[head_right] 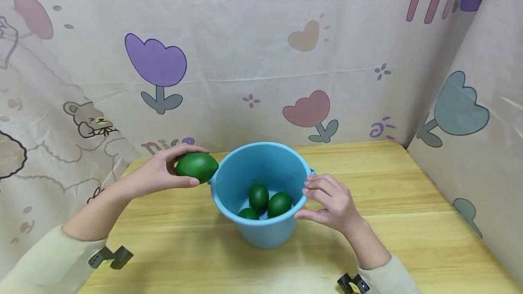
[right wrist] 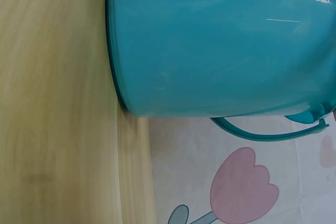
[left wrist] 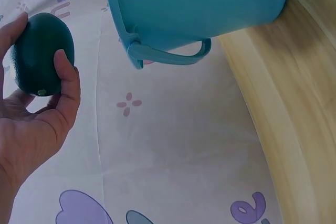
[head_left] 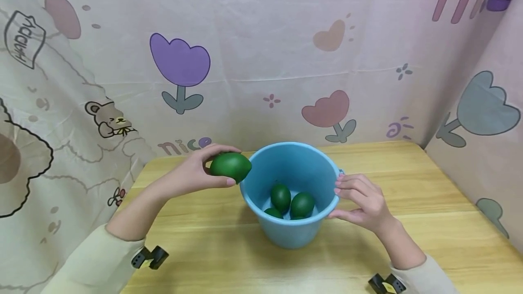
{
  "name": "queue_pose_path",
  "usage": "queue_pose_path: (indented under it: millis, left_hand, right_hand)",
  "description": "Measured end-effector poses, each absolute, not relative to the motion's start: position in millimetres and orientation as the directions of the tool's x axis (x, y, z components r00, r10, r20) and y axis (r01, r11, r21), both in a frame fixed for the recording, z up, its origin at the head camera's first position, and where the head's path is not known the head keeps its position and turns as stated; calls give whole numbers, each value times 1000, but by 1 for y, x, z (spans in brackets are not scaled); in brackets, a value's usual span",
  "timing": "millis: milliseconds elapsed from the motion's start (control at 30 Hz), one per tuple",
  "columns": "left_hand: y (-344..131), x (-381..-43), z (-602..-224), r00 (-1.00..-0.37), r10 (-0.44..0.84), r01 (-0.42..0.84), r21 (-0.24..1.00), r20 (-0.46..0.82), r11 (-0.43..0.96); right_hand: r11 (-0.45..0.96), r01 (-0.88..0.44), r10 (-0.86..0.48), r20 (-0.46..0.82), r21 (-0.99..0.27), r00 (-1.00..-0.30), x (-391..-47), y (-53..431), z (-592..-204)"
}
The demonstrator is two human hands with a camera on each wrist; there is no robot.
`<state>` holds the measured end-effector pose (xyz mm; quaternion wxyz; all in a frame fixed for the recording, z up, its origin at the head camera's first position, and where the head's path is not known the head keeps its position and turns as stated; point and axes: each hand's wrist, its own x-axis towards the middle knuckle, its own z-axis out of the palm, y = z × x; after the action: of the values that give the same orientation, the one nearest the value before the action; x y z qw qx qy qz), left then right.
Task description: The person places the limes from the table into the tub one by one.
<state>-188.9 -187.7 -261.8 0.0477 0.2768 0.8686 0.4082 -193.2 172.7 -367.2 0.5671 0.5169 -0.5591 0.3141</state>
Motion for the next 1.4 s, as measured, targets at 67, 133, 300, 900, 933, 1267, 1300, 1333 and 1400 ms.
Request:
queue_pose_path:
  millis: [67, 133, 300, 900, 933, 1267, 1300, 1333, 1400]
  left_hand:
    - [-184, -190, -261, -842, 521, 441, 738, 142, 511]
    - [-181, -190, -260, -841, 520, 441, 744, 148, 502]
    - [-171, -189, -255, -841, 517, 442, 754, 160, 485]
    - [-143, -195, -255, -829, 553, 426, 736, 85, 526]
    - [-141, -195, -255, -829, 553, 428, 731, 83, 532]
    - [-127, -198, -257, -808, 584, 475, 671, 77, 569]
    - [-126, -198, -257, -806, 587, 480, 667, 77, 571]
    - [-124, -199, -258, -805, 588, 482, 664, 77, 572]
    - [-122, -199, -258, -801, 593, 488, 660, 78, 572]
  right_hand:
    - [271, -933, -225, 958, 235, 176, -193, 173, -367]
    - [276, -932, -231, 957, 237, 175, -194, 173, -367]
    - [282, -930, -240, 956, 237, 170, -195, 174, -367]
    - [270, -937, -220, 961, 223, 165, -194, 173, -371]
    - [271, -937, -220, 962, 222, 164, -194, 174, -370]
    - [270, -937, -224, 961, 221, 162, -195, 174, -370]
    - [271, -937, -224, 961, 221, 162, -195, 174, -370]
    - [270, -937, -225, 961, 221, 162, -195, 174, -370]
    - [269, -937, -225, 961, 221, 162, -195, 174, -370]
